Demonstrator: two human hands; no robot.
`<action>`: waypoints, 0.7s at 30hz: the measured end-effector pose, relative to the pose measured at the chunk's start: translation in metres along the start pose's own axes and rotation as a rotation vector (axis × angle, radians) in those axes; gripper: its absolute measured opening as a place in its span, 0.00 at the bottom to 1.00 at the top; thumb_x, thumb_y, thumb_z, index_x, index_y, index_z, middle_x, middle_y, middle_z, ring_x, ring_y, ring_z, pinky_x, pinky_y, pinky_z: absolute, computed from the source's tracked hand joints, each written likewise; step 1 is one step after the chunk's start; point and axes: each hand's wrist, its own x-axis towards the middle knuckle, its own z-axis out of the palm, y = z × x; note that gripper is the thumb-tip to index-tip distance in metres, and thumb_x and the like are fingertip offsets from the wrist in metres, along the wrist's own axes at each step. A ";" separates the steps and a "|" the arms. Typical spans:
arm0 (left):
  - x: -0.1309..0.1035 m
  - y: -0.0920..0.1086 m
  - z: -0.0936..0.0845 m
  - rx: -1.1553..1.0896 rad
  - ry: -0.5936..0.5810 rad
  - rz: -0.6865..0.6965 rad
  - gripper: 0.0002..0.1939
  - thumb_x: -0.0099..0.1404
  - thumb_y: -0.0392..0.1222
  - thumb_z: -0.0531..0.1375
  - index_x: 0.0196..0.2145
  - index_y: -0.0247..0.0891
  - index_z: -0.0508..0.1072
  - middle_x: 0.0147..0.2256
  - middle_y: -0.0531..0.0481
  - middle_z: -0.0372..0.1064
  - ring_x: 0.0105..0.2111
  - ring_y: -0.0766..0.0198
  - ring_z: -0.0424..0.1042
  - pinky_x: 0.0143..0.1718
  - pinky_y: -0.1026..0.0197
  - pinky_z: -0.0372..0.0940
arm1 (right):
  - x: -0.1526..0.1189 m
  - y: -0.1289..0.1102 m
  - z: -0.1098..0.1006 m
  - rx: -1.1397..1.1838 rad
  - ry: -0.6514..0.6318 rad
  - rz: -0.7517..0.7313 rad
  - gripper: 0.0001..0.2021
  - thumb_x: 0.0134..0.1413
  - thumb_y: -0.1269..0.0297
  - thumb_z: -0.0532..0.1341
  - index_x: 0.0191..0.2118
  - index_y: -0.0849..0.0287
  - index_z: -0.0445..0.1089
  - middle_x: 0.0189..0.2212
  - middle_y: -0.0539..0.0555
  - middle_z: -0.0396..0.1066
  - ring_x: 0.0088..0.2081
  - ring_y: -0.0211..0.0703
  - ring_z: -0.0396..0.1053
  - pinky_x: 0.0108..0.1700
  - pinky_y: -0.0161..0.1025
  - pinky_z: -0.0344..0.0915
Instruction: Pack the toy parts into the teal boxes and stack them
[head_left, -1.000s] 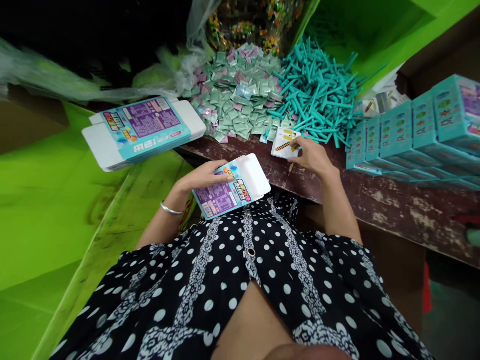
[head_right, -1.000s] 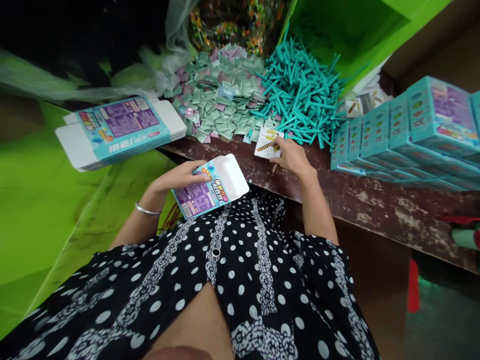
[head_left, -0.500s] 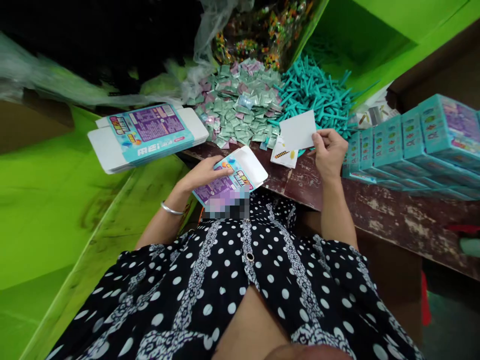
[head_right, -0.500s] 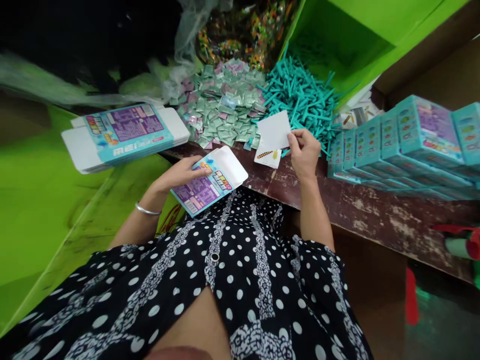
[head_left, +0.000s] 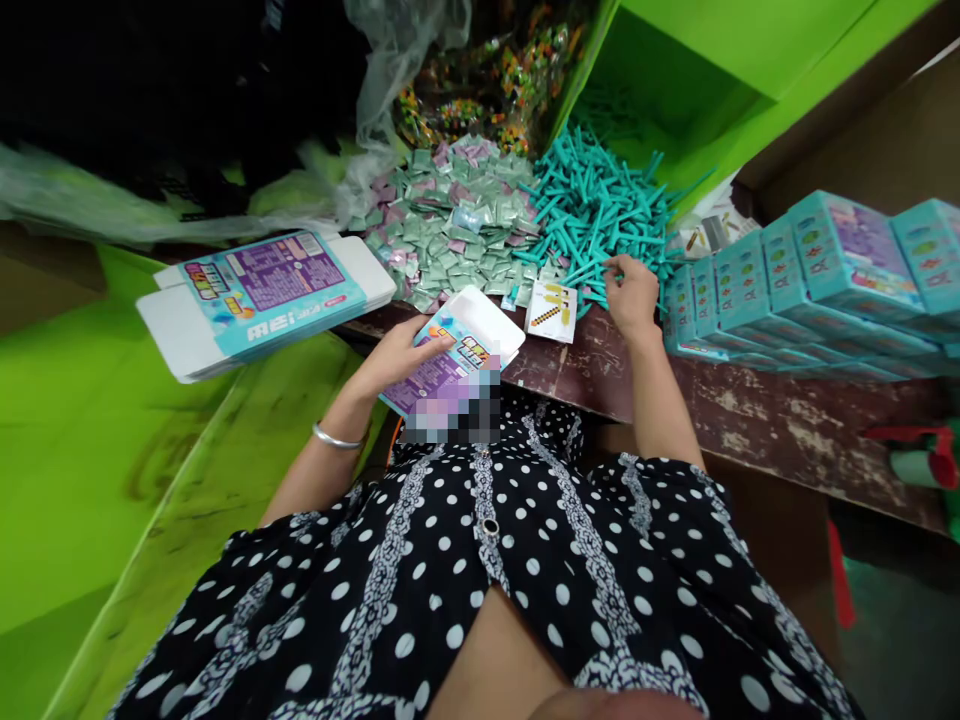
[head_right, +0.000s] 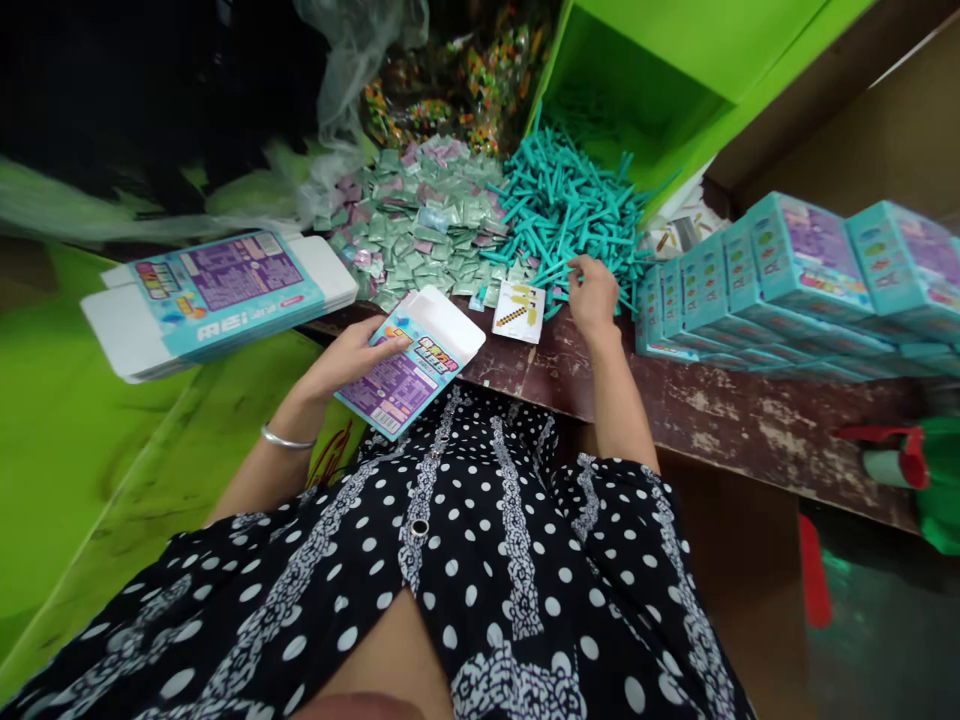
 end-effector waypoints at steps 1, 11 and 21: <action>-0.001 -0.004 -0.002 0.008 0.004 -0.025 0.38 0.63 0.76 0.64 0.46 0.35 0.78 0.46 0.40 0.83 0.45 0.45 0.79 0.47 0.53 0.71 | 0.009 0.015 -0.002 -0.077 -0.035 0.009 0.06 0.62 0.66 0.65 0.42 0.54 0.80 0.41 0.58 0.79 0.38 0.50 0.73 0.48 0.50 0.70; -0.001 -0.029 0.000 -0.033 -0.004 -0.108 0.42 0.62 0.80 0.63 0.49 0.35 0.79 0.49 0.35 0.83 0.48 0.39 0.80 0.47 0.48 0.72 | 0.052 -0.019 0.024 -0.248 -0.191 -0.229 0.18 0.72 0.69 0.58 0.59 0.59 0.81 0.54 0.67 0.79 0.53 0.59 0.75 0.58 0.51 0.68; -0.001 -0.034 0.001 -0.171 0.022 -0.080 0.38 0.63 0.74 0.65 0.52 0.36 0.81 0.54 0.36 0.84 0.52 0.39 0.83 0.53 0.46 0.75 | 0.082 -0.092 0.106 -0.466 -0.403 -0.356 0.18 0.71 0.65 0.58 0.54 0.61 0.85 0.57 0.70 0.81 0.62 0.69 0.74 0.57 0.54 0.71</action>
